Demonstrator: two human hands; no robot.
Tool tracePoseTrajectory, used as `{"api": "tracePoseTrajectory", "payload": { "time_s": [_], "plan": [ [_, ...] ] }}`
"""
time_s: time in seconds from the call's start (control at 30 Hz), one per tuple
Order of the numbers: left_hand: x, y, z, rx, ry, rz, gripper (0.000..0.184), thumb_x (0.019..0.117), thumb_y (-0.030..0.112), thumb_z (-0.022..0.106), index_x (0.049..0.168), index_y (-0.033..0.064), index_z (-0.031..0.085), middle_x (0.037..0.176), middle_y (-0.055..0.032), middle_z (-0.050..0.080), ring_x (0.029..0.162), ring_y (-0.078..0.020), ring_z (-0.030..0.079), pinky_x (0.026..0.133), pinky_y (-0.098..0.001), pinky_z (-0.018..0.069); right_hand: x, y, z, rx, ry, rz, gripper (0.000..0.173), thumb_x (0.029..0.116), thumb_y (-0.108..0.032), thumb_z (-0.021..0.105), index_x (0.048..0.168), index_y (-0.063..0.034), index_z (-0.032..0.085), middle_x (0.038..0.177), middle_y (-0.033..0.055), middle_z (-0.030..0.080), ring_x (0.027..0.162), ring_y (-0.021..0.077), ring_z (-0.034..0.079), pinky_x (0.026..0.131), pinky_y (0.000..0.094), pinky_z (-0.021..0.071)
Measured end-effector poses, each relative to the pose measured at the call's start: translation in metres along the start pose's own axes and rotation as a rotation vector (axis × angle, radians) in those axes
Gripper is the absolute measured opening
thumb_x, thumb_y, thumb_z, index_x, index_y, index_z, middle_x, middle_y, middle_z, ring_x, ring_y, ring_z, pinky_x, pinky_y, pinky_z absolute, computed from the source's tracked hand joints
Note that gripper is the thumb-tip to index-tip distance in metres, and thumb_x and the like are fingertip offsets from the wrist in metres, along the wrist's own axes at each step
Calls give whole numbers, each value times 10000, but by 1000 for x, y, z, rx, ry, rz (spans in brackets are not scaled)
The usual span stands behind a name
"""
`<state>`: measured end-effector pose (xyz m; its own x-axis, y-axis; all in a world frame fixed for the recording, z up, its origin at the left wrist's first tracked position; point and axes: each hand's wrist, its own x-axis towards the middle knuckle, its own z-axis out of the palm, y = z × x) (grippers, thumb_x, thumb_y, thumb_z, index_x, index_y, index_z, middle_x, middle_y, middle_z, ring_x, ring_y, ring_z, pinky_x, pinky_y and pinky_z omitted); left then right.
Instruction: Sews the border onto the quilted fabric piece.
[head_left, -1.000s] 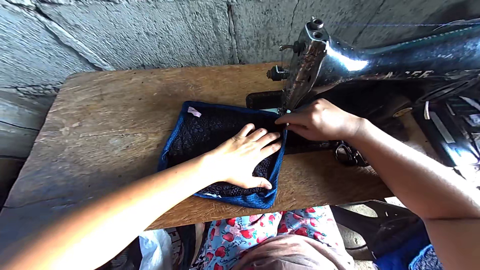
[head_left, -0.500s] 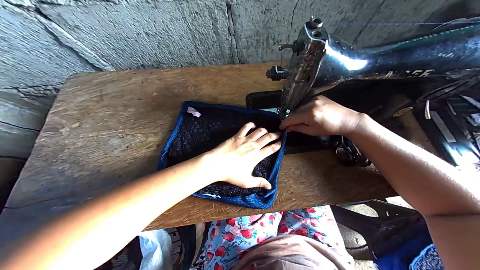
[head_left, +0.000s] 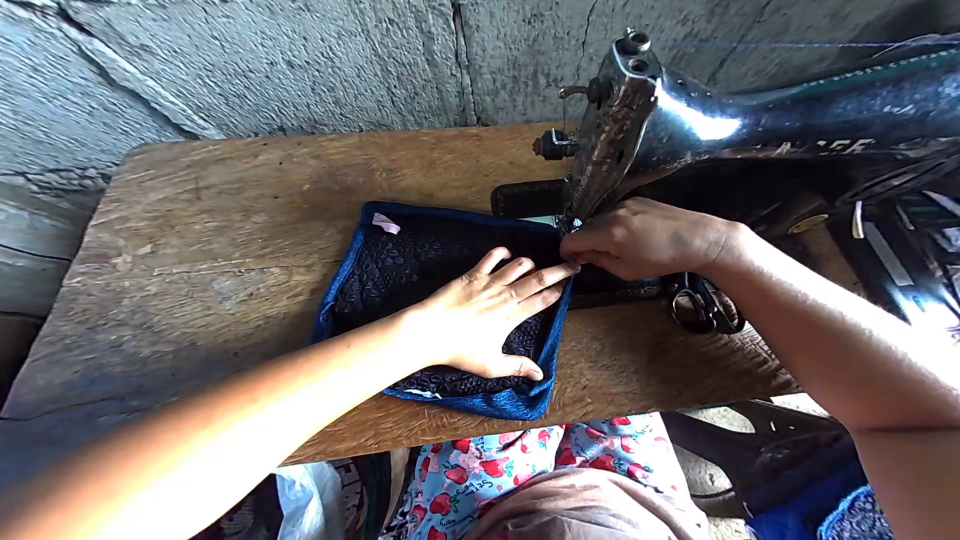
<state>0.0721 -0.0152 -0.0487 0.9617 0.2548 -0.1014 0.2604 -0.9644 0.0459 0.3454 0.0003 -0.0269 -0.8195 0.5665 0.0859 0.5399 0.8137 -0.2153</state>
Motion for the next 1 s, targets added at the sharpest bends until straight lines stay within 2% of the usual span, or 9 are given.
{"api": "tracePoseTrajectory", "payload": {
  "time_s": [0.1,0.17,0.27,0.4,0.6,0.77,0.87,1.0],
  "plan": [
    [0,0,-1,-11,-34,-17,992,901,810,365,1610,117,337,1684,-59,290,1441,-315,396,1140,-582,256,5,-7,-2,-27,-110,67,151,1032,-169,505,978,-118,636,656,42,591,612,247,637,541,462,492],
    [0,0,-1,-23,-31,-24,977,901,809,372,1604,131,359,1656,-73,349,1456,-330,390,1149,-601,249,7,-8,-3,-21,-142,87,145,1032,-165,512,1005,-106,641,657,60,601,627,272,650,561,484,504],
    [-1,0,1,-25,-16,-22,964,904,802,376,1597,133,376,1643,-75,373,1457,-330,392,1142,-610,256,5,-5,-4,-7,-51,33,141,987,-127,584,1017,-113,721,697,66,667,656,273,684,589,506,538],
    [0,1,-1,-11,-10,-17,974,903,805,371,1592,115,379,1648,-91,358,1443,-328,405,1134,-589,274,1,4,0,-30,151,-139,213,958,-91,554,903,-88,759,702,45,680,643,212,680,560,433,533],
    [-1,1,0,-19,-23,-22,982,905,806,363,1604,116,358,1657,-92,345,1449,-340,397,1136,-602,264,-3,6,4,-15,184,-155,226,979,-100,556,984,-95,781,778,48,732,694,199,713,599,405,565],
    [-1,2,-1,-24,-21,-29,976,900,809,376,1591,118,384,1633,-107,374,1446,-337,398,1138,-597,271,0,8,7,-4,182,-158,204,989,-108,556,913,-85,744,710,46,688,650,202,688,560,407,535],
    [-1,1,0,-10,-3,-17,978,897,808,383,1589,116,385,1658,-85,326,1425,-305,411,1122,-558,285,-2,10,6,0,185,-158,211,981,-101,550,914,-84,749,715,40,685,660,194,684,572,401,535],
    [0,1,-1,-15,-35,-11,988,910,795,368,1617,107,321,1705,-35,244,1446,-308,388,1127,-577,271,-5,6,0,-34,118,-97,197,975,-103,550,906,-100,735,709,41,671,643,211,674,549,428,525]
  ]
}}
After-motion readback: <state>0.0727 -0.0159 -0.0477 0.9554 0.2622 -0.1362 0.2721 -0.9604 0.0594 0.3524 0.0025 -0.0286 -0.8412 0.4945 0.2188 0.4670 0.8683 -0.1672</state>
